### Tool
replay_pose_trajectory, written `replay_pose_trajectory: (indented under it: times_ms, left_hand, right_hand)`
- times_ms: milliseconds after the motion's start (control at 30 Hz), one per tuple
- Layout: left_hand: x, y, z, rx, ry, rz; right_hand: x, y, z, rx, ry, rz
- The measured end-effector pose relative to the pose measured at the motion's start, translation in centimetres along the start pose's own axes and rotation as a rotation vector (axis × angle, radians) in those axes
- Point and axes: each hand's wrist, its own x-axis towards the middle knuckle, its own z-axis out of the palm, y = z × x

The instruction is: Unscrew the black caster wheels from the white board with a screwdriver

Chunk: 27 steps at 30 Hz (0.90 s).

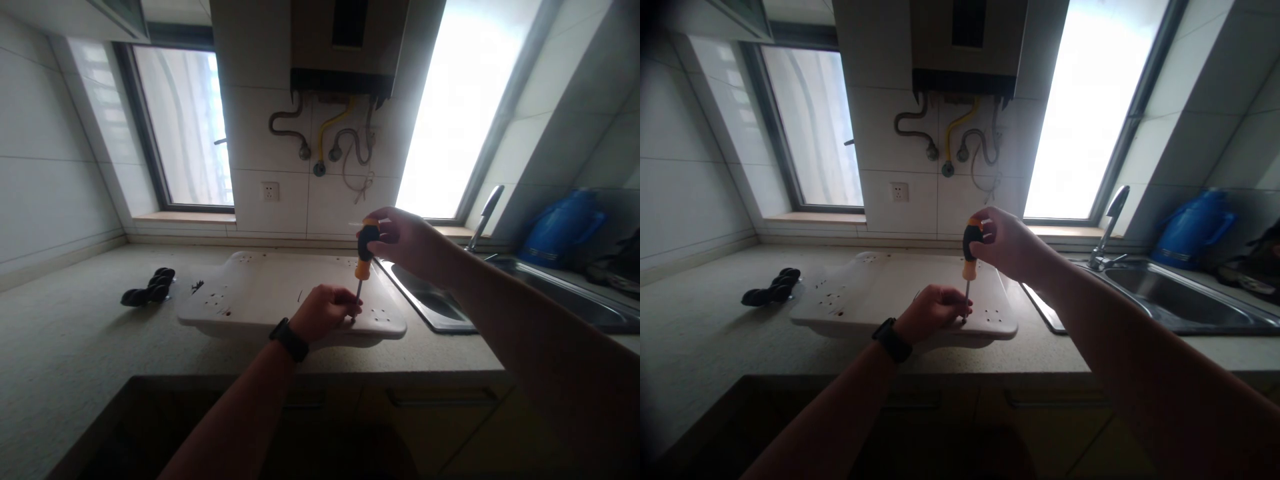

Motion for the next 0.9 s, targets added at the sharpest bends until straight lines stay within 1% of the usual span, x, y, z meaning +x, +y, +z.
replay_pose_trajectory:
  times_ms: [100, 200, 267, 367, 433, 533, 600, 667, 800, 900]
  left_hand:
    - [0.1, 0.4, 0.3, 0.037, 0.062, -0.016]
    - [0.2, 0.6, 0.4, 0.042, 0.091, -0.035]
    - [0.3, 0.6, 0.4, 0.053, 0.106, -0.039]
    - [0.2, 0.3, 0.2, 0.094, 0.120, -0.012]
    - [0.2, 0.1, 0.1, 0.074, 0.061, 0.023]
    - [0.0, -0.2, 0.0, -0.005, -0.076, 0.054]
    - [-0.1, -0.1, 0.0, -0.006, -0.098, 0.053]
    - [-0.1, 0.1, 0.1, 0.021, -0.071, 0.046]
    - [-0.1, 0.4, 0.3, 0.070, 0.017, 0.038]
    - [0.1, 0.3, 0.7, 0.056, 0.069, 0.011]
  right_hand:
    - [-0.2, -0.3, 0.2, 0.028, -0.040, 0.010]
    - [-0.4, -0.8, 0.5, -0.065, -0.061, 0.018]
    - [-0.3, -1.0, 0.6, -0.131, -0.042, -0.007]
    - [-0.1, -0.8, 0.6, -0.083, -0.005, -0.025]
    - [0.1, -0.5, 0.5, -0.009, -0.005, -0.018]
    - [0.0, -0.3, 0.3, 0.035, -0.040, -0.013]
    - [-0.1, -0.4, 0.3, 0.049, -0.058, -0.002]
    - [-0.3, -0.8, 0.4, 0.048, -0.068, 0.006]
    - [-0.4, -1.6, 0.8, -0.032, -0.054, -0.010]
    - [-0.4, -1.9, 1.1, -0.074, -0.048, -0.012]
